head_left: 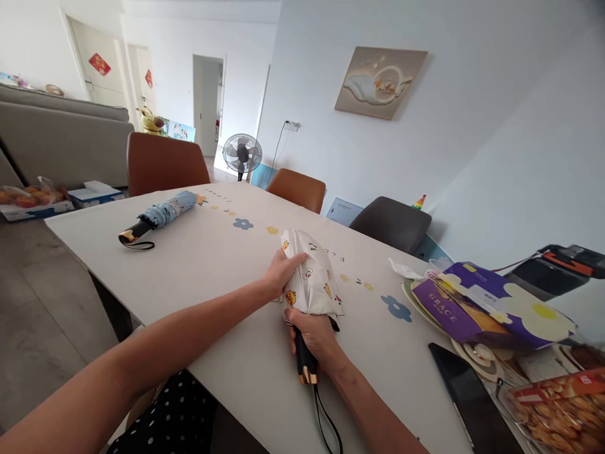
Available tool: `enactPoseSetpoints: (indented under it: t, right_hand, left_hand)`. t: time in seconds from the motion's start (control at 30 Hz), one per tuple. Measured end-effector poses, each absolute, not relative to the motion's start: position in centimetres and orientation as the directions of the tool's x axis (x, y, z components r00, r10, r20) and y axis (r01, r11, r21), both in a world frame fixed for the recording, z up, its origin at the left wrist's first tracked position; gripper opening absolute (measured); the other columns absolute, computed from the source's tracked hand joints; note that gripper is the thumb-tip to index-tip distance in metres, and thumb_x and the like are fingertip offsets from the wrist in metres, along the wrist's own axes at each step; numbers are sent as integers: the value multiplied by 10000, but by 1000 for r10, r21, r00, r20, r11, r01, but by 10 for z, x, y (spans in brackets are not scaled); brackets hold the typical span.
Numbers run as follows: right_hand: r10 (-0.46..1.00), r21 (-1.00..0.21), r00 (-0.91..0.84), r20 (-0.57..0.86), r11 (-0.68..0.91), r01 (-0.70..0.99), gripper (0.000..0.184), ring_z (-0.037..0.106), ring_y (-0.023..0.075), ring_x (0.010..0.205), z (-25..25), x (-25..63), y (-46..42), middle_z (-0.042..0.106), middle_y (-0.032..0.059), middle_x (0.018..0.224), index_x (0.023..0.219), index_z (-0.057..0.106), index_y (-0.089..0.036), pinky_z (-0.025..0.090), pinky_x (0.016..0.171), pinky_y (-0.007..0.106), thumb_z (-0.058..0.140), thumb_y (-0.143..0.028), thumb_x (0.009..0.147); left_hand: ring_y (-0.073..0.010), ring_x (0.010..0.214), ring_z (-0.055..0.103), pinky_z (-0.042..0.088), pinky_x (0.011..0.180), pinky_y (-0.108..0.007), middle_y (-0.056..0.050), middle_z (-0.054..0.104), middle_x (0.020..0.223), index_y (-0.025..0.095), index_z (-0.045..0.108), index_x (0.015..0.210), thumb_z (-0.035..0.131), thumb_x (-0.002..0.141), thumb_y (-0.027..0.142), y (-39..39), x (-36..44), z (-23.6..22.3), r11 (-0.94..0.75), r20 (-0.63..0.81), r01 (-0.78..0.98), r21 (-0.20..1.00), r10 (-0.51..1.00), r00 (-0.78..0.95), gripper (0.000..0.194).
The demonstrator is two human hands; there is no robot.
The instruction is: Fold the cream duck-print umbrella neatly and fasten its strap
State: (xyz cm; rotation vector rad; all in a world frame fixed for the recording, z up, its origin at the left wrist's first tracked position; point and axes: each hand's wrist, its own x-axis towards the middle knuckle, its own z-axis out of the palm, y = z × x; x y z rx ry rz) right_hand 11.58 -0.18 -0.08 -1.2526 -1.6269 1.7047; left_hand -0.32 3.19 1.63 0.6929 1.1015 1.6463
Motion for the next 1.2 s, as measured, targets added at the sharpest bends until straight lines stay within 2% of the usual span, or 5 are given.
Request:
enactPoseSetpoints:
  t: [0.27, 0.5, 0.73, 0.97, 1.2]
  right_hand:
    - [835, -956, -496, -237, -109, 274, 249, 466, 96, 347, 17, 113, -17, 476, -10, 439, 479, 462, -168, 419, 388, 236, 559, -259, 689]
    - [793, -961, -574, -203, -272, -37, 433, 596, 252, 970, 25, 108, -24, 556, 88, 1127, 1048, 542, -183, 567, 588, 299, 676, -284, 649]
    - [694, -926, -643, -325, -372, 67, 225, 441, 82, 357, 2, 114, -15, 501, -43, 481, 820, 536, -158, 363, 356, 197, 614, -343, 720]
    - [686, -911, -601, -410, -337, 237, 199, 332, 63, 279, 4, 106, -21, 396, -75, 370, 672, 450, -171, 261, 301, 183, 598, -302, 689]
    - [637, -887, -684, -356, -460, 34, 295, 458, 102, 433, 10, 112, -15, 511, -30, 544, 869, 559, -141, 543, 536, 366, 619, -393, 729]
  left_hand:
    - [-230, 679, 638, 537, 639, -373, -110, 672, 796, 134, 609, 882, 699, 597, 215, 25, -15, 35, -102, -85, -640, 762, 963, -255, 309]
    - [-221, 693, 632, 535, 650, -367, -105, 667, 817, 135, 606, 928, 696, 609, 219, 17, -23, 40, -152, -47, -677, 720, 963, -266, 343]
    - [-219, 639, 628, 535, 622, -361, -102, 659, 731, 119, 602, 875, 695, 598, 252, 24, -26, 27, 51, -227, -760, 648, 965, -129, 320]
    - [-181, 625, 616, 532, 658, -331, -75, 650, 736, 132, 599, 817, 711, 581, 238, 39, -59, 21, -49, -265, -758, 651, 921, -287, 282]
    - [-195, 599, 607, 523, 629, -366, -82, 628, 720, 127, 547, 786, 646, 578, 155, 49, -70, 10, -60, -302, -761, 646, 896, -327, 232]
